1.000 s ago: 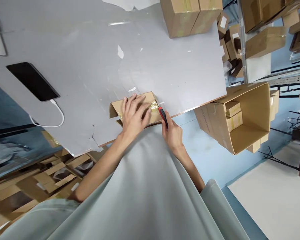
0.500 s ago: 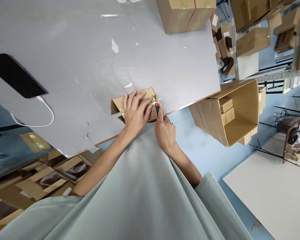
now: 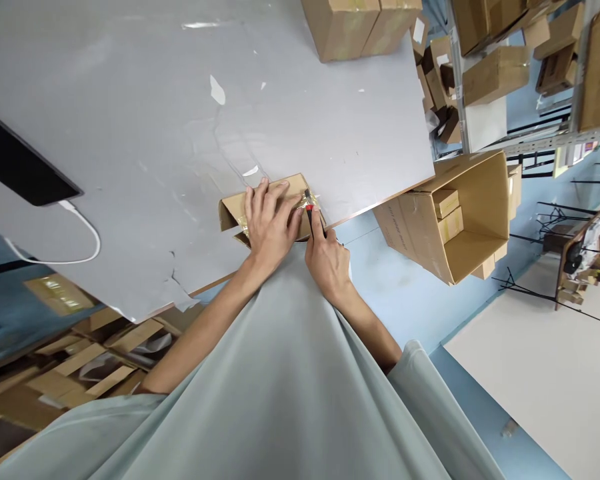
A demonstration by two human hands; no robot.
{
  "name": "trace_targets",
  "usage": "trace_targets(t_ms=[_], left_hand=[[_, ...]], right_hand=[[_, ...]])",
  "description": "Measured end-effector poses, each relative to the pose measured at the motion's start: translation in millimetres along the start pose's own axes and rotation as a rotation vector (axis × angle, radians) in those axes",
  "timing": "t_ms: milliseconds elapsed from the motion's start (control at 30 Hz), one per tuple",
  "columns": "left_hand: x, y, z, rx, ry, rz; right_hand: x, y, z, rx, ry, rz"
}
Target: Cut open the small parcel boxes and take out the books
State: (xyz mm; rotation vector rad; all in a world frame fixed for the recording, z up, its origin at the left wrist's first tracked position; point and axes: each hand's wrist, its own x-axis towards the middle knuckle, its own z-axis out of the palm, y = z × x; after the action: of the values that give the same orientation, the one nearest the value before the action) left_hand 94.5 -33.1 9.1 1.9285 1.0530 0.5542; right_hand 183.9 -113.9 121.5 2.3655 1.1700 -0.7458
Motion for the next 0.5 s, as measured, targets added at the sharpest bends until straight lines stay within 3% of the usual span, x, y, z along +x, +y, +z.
trace_targets(t_ms=[500], left_hand=[[-2, 2, 1.9, 0.054, -0.007, -0.010]], right_hand=[[1, 0, -10, 0.087, -0.052, 0.074]])
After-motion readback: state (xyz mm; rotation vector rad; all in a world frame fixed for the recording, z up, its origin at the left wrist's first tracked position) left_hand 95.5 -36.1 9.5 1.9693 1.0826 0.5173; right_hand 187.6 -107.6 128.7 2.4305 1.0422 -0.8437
